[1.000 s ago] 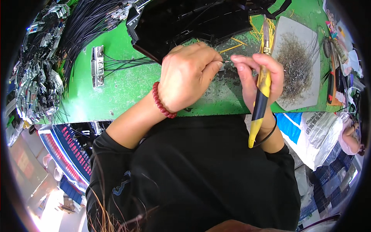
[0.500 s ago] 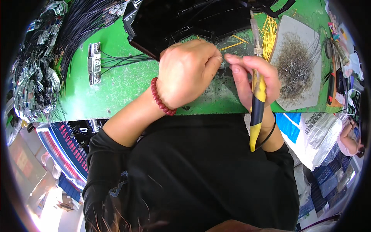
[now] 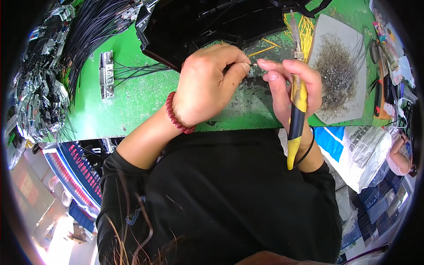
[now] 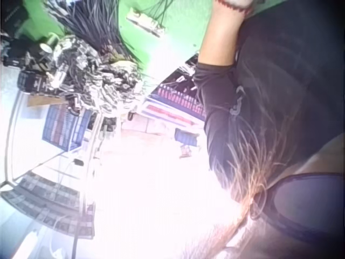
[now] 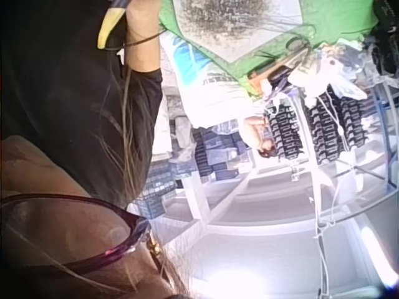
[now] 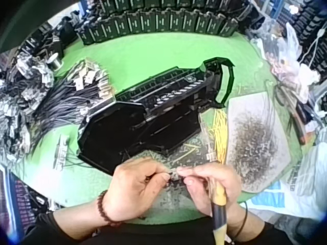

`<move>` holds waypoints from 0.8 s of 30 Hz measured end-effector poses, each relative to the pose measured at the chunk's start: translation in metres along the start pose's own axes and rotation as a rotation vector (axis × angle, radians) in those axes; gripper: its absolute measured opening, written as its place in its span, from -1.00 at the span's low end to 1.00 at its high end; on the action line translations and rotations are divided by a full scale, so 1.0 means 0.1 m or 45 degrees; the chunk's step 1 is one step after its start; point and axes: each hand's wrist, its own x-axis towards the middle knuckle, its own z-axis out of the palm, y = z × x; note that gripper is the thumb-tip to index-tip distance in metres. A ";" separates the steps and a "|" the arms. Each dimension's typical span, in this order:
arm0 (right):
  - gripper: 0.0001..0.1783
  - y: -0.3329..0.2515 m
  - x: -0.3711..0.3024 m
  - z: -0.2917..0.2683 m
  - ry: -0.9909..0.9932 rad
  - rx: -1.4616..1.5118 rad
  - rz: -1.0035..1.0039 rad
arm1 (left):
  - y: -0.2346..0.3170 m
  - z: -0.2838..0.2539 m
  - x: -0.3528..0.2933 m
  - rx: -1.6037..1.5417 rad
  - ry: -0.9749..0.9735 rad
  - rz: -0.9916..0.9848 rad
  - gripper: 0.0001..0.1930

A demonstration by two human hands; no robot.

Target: The person solders wires onto small circuit boards using a soldering iron, attaches them into plastic toy vehicle bodies, and places the assembled vehicle bodies into a crate.

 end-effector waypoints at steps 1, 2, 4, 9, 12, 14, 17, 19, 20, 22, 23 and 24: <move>-0.72 -0.01 0.00 0.01 0.002 -0.001 0.001 | -0.01 0.00 0.00 -0.008 -0.007 -0.002 -0.96; -0.71 -0.02 -0.01 0.03 0.031 0.084 0.062 | -0.01 0.00 -0.01 -0.017 -0.014 -0.004 -0.96; -0.70 -0.03 -0.03 0.02 0.060 0.167 0.122 | 0.00 -0.01 0.00 -0.034 -0.015 -0.014 -0.96; -0.69 0.02 -0.03 -0.02 -0.013 0.035 -0.021 | 0.02 -0.04 -0.01 -0.050 -0.080 -0.064 -0.93; -0.68 0.01 -0.06 -0.01 0.007 0.061 0.038 | 0.02 -0.05 -0.01 -0.029 -0.091 -0.043 -0.94; -0.68 0.01 -0.07 -0.01 -0.005 0.052 0.053 | 0.02 -0.05 -0.01 -0.038 -0.089 -0.049 -0.94; -0.68 0.00 -0.08 -0.02 -0.023 0.060 0.100 | 0.00 -0.06 0.00 -0.012 -0.119 -0.025 -0.95; -0.68 0.00 -0.09 -0.02 -0.029 0.078 0.134 | 0.00 -0.05 0.00 -0.009 -0.121 -0.016 -0.95; -0.67 0.00 -0.10 -0.02 -0.004 0.099 0.119 | 0.00 -0.05 -0.01 -0.004 -0.124 -0.007 -0.95; -0.67 0.00 -0.09 -0.02 0.018 0.124 0.103 | 0.00 -0.05 -0.01 -0.005 -0.126 -0.016 -0.94; -0.67 0.00 -0.08 -0.03 -0.012 0.091 0.080 | 0.00 -0.05 -0.02 -0.006 -0.130 -0.025 -0.94; -0.67 0.00 -0.06 -0.03 -0.040 0.054 0.058 | 0.00 -0.05 -0.01 -0.008 -0.131 -0.024 -0.94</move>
